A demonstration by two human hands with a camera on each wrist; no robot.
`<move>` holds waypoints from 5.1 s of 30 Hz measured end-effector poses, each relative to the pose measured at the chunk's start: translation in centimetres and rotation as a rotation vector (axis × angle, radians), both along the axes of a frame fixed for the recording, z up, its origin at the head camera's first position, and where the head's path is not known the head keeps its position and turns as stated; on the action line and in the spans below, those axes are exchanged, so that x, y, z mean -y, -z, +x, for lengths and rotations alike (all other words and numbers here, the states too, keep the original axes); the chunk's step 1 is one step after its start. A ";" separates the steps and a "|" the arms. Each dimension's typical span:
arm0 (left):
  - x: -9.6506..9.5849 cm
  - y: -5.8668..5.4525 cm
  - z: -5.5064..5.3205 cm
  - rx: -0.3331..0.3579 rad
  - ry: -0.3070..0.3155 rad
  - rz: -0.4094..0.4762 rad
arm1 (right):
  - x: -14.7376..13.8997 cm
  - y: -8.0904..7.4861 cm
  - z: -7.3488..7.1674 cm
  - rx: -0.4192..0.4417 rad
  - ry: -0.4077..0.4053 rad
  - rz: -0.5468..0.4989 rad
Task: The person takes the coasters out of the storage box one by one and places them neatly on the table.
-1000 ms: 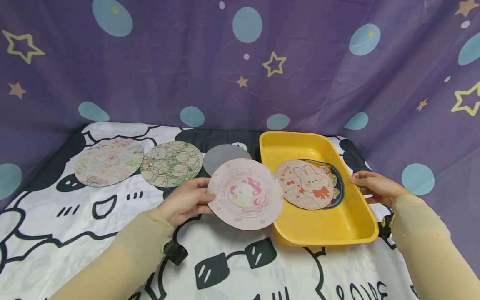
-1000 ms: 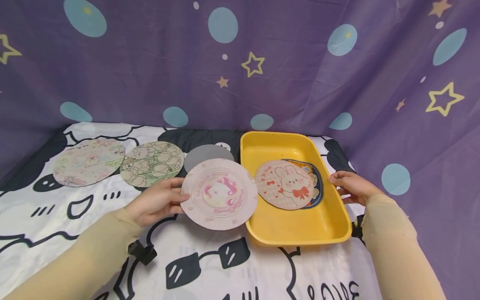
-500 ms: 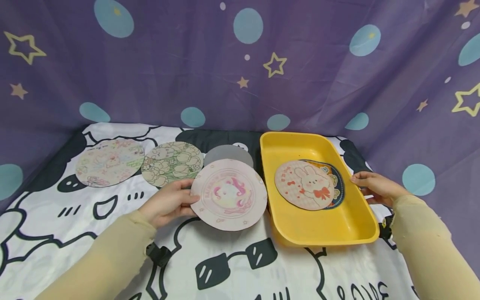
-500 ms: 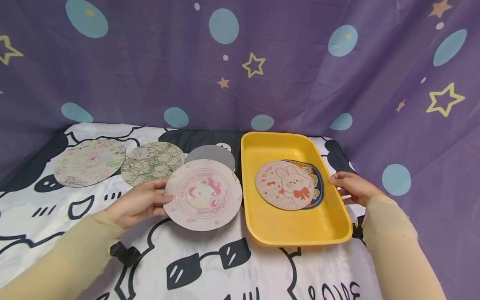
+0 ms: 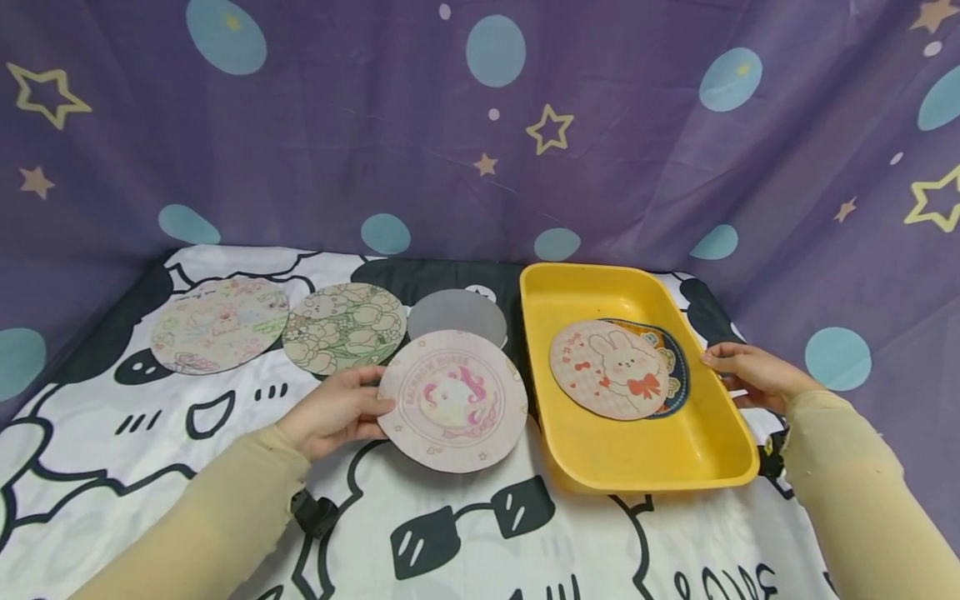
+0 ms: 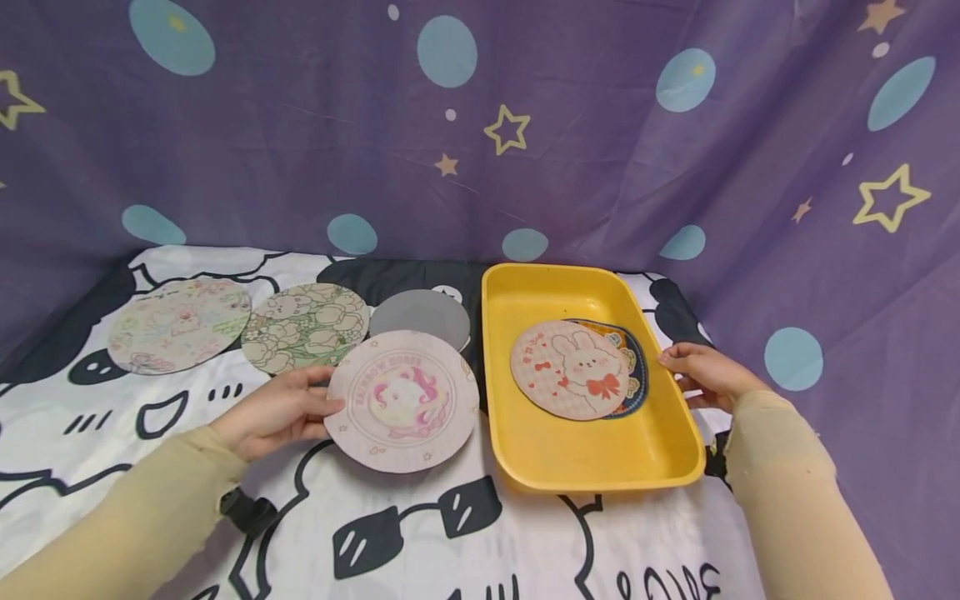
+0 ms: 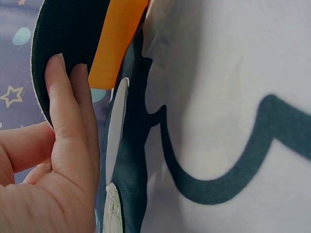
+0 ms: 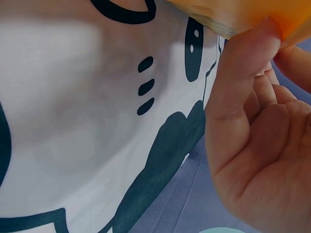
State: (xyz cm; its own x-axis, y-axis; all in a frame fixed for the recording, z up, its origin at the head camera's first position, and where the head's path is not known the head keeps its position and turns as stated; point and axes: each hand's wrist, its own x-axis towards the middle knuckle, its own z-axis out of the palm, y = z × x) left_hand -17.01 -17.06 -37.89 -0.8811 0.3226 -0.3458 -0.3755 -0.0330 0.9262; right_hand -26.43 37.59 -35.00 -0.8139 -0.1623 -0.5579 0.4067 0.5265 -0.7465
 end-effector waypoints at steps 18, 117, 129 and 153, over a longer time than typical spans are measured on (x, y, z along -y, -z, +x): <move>-0.4 0.9 -0.2 0.026 0.005 -0.021 | 0.0 0.0 0.0 0.009 0.010 -0.026; -0.9 0.2 -1.3 -0.055 -0.038 -0.444 | -0.1 0.1 0.4 -0.005 0.012 -0.032; -1.3 -0.3 -1.8 -0.038 -0.063 -0.363 | 0.1 -0.1 0.4 -0.001 0.008 -0.032; -5.4 -3.9 -2.9 -0.124 -0.065 -0.181 | 0.0 0.1 0.4 0.003 0.004 -0.028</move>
